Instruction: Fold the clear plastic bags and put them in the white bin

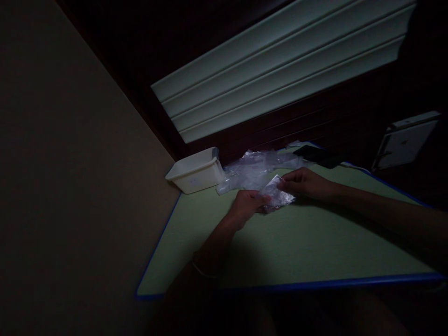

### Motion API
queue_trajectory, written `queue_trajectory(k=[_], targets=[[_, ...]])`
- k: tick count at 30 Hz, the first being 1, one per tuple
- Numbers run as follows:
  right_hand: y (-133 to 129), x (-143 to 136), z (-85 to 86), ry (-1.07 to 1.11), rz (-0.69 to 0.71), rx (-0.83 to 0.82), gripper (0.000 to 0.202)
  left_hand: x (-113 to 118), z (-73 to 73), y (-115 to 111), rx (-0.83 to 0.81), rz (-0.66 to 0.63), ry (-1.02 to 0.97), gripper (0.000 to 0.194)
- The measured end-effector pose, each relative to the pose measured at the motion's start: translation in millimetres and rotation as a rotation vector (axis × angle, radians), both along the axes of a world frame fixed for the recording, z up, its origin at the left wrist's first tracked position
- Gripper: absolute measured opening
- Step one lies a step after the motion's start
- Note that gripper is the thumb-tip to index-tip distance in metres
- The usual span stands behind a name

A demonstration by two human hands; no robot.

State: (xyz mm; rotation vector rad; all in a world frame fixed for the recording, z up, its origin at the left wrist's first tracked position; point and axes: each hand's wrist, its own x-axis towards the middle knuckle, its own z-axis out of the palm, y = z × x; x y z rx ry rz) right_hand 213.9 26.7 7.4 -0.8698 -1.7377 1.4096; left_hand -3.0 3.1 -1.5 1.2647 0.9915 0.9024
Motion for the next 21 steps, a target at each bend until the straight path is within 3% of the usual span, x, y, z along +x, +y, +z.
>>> queue_trajectory(k=[6,11,17,21], targets=[[0.3,-0.5,3.5,-0.023,-0.055,0.019,0.038,-1.6,6.3,-1.4,-0.021,0.013,-0.054,0.037],[-2.1,-1.5,7.2,0.04,-0.09,0.013,0.035,-2.7,2.7,1.2,-0.018,0.042,-0.071,0.028],[-4.2,-2.3,6.5,0.052,0.034,-0.097,0.033,-4.2,2.6,1.7,-0.017,0.059,-0.074,0.023],[-3.6,-1.4,5.8,0.059,0.018,-0.115,0.032,-4.0,4.2,1.0,-0.014,0.077,-0.082,0.023]])
